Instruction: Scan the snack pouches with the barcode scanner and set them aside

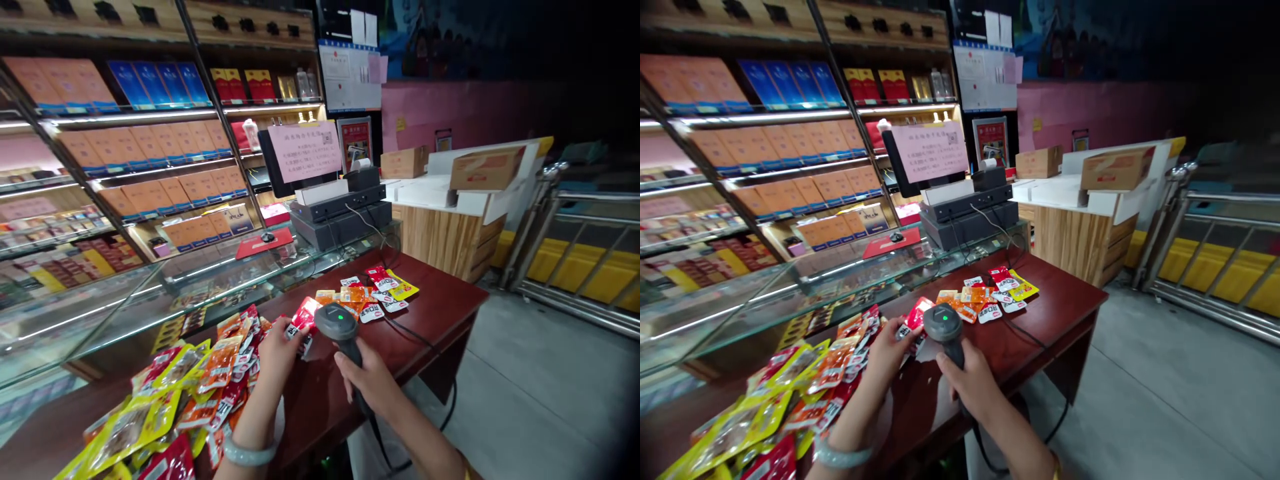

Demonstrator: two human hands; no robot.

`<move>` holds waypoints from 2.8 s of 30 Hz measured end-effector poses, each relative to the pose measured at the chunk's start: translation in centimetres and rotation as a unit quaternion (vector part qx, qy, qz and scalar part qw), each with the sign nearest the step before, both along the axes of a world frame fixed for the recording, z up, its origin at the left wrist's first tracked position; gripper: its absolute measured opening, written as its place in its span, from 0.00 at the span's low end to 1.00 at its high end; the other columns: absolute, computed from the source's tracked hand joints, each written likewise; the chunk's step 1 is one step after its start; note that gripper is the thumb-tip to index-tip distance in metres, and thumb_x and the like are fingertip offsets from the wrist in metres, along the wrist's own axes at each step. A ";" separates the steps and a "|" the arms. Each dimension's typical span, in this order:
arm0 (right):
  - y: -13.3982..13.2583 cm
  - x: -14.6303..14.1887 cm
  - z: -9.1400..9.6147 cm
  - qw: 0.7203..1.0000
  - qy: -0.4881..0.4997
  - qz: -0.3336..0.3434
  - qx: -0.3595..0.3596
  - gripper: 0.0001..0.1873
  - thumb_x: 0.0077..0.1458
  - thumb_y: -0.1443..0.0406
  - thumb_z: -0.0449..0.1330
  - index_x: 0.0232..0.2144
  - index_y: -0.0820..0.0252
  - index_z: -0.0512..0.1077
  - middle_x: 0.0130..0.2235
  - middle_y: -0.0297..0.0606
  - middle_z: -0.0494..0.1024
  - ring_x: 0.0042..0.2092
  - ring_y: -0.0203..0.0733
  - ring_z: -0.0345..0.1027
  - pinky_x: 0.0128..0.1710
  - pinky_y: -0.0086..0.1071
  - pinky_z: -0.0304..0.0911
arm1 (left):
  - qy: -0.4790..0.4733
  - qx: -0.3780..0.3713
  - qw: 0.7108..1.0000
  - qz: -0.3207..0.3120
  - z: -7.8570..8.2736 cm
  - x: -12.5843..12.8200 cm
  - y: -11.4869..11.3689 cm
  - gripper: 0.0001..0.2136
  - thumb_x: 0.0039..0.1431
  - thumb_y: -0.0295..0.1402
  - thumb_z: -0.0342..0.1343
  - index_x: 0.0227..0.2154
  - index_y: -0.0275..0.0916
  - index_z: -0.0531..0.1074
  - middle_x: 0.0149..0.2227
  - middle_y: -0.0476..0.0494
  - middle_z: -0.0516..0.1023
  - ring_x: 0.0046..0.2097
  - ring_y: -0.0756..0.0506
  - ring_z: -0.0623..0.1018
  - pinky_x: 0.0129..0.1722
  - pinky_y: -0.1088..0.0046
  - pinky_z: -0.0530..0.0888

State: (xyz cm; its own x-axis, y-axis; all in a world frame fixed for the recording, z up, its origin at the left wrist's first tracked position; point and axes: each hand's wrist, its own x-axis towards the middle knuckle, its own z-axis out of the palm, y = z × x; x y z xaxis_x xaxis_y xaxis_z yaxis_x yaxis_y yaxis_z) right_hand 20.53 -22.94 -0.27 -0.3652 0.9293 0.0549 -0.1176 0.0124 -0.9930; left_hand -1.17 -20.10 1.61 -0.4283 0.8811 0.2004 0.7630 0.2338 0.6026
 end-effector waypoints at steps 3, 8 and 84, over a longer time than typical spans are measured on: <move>-0.7 -0.2 0.0 1.000 -0.017 0.012 0.004 0.21 0.58 0.47 0.61 0.36 0.57 0.65 0.17 0.21 0.64 0.17 0.32 0.59 0.19 0.27 0.59 | 0.026 -0.047 0.998 0.046 1.1 -1.9 -1.4 0.20 0.58 0.50 0.58 0.47 0.45 0.75 0.39 0.44 0.85 0.43 0.38 0.83 0.44 0.65 0.73; -1.3 0.1 -0.6 0.999 -0.022 0.023 0.000 0.19 0.58 0.49 0.61 0.35 0.56 0.64 0.18 0.20 0.64 0.17 0.31 0.59 0.19 0.25 0.58 | 0.173 -0.103 0.966 0.161 2.4 -6.0 -3.3 0.27 0.62 0.52 0.50 0.55 0.39 0.72 0.50 0.29 0.81 0.57 0.28 0.76 0.56 0.50 0.68; -2.2 2.9 -0.8 0.998 -0.066 0.016 0.007 0.21 0.57 0.46 0.61 0.39 0.57 0.68 0.18 0.23 0.63 0.18 0.35 0.57 0.22 0.30 0.56 | -0.096 -0.029 0.993 -0.065 -3.8 3.8 -1.0 0.14 0.51 0.38 0.63 0.38 0.41 0.67 0.37 0.42 0.82 0.41 0.39 0.82 0.40 0.66 0.74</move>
State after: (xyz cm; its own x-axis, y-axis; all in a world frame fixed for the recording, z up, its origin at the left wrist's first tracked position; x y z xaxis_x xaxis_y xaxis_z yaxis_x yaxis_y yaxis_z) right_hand 23.45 -25.19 -1.05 -0.3991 0.9167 0.0171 0.0127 0.0242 -0.9996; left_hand 2.65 -21.14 -2.16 -0.3348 0.9394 0.0734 0.6613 0.1787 0.7285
